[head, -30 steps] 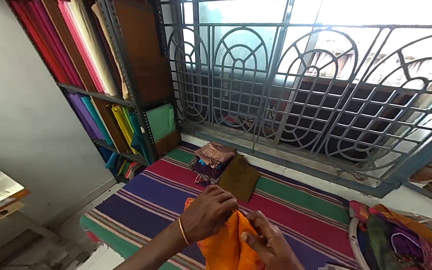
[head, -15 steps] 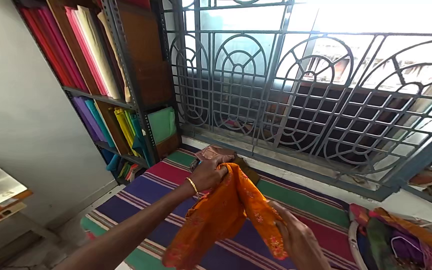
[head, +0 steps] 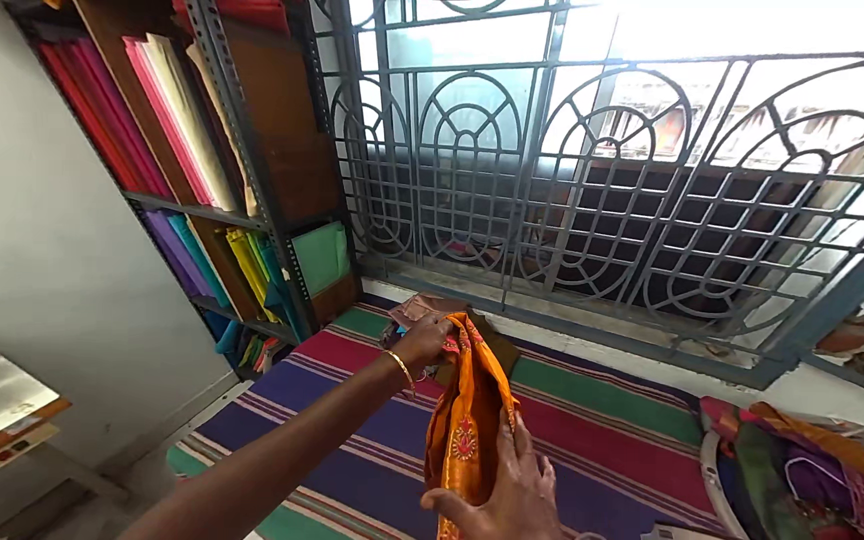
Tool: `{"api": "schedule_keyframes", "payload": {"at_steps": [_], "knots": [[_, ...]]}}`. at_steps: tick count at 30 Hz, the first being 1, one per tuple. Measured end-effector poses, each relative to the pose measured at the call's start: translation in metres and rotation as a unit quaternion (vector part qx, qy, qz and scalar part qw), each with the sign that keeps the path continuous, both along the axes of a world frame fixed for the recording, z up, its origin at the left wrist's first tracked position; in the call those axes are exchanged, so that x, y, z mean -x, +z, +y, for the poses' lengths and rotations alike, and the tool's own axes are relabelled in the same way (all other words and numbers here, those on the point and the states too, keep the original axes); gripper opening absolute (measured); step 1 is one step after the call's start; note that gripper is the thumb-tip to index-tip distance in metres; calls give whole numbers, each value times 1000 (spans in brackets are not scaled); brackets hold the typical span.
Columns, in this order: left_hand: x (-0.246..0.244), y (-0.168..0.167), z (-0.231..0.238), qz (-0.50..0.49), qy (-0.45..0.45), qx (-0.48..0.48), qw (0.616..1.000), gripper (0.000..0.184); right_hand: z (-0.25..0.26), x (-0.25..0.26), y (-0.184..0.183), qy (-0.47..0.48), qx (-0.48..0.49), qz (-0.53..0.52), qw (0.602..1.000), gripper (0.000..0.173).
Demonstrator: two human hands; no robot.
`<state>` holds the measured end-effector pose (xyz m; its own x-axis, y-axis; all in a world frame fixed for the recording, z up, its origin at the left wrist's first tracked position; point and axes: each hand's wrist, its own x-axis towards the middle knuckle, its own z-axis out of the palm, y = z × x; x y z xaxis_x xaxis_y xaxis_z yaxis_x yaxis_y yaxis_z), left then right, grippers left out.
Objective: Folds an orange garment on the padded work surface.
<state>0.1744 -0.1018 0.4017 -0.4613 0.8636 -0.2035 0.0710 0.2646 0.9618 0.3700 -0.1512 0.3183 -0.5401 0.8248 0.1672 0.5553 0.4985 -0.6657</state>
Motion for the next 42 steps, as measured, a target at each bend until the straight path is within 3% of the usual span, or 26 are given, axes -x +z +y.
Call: {"api": "schedule_keyframes", "payload": {"at_steps": [3, 7, 9, 14, 18, 22, 25, 27, 28, 32, 37, 39, 42], "knots": [[-5, 0, 2, 20, 13, -3, 1000, 37, -7, 16, -12, -41, -39, 10, 998, 129], [-5, 0, 1, 100, -22, -13, 995, 36, 10, 24, -26, -81, -90, 26, 992, 76], [5, 4, -4, 179, -66, -24, 981, 30, 31, 12, -21, -83, -89, 25, 992, 58], [38, 16, -23, 410, -207, -107, 882, 19, 92, -38, 7, -32, -91, 15, 995, 36], [61, 17, -36, 473, -265, -185, 819, 15, 132, -72, 35, 99, -132, -14, 986, 18], [72, 15, -46, 476, -255, -224, 812, 17, 145, -82, 55, 161, -147, 37, 975, 17], [76, 9, -49, 492, -243, -244, 800, 16, 158, -75, 53, 173, -85, 30, 981, 43], [81, -6, -42, 518, -245, -253, 780, 17, 168, -65, 51, 164, -63, -30, 984, 65], [87, -17, -36, 533, -244, -250, 770, 18, 171, -59, 51, 157, -71, -54, 983, 67], [101, -41, -24, 565, -192, -281, 752, 18, 163, -38, 56, 135, -189, -66, 970, 32], [88, -71, -58, 595, -139, -323, 723, 13, 143, -50, 26, 148, -345, -6, 927, 26], [74, -120, -86, 583, -146, -322, 731, 13, 126, -65, -7, 160, -330, -33, 930, 24], [41, -236, -134, 530, -166, -271, 786, 15, 87, -86, -94, 195, -272, -79, 939, 26]]}}
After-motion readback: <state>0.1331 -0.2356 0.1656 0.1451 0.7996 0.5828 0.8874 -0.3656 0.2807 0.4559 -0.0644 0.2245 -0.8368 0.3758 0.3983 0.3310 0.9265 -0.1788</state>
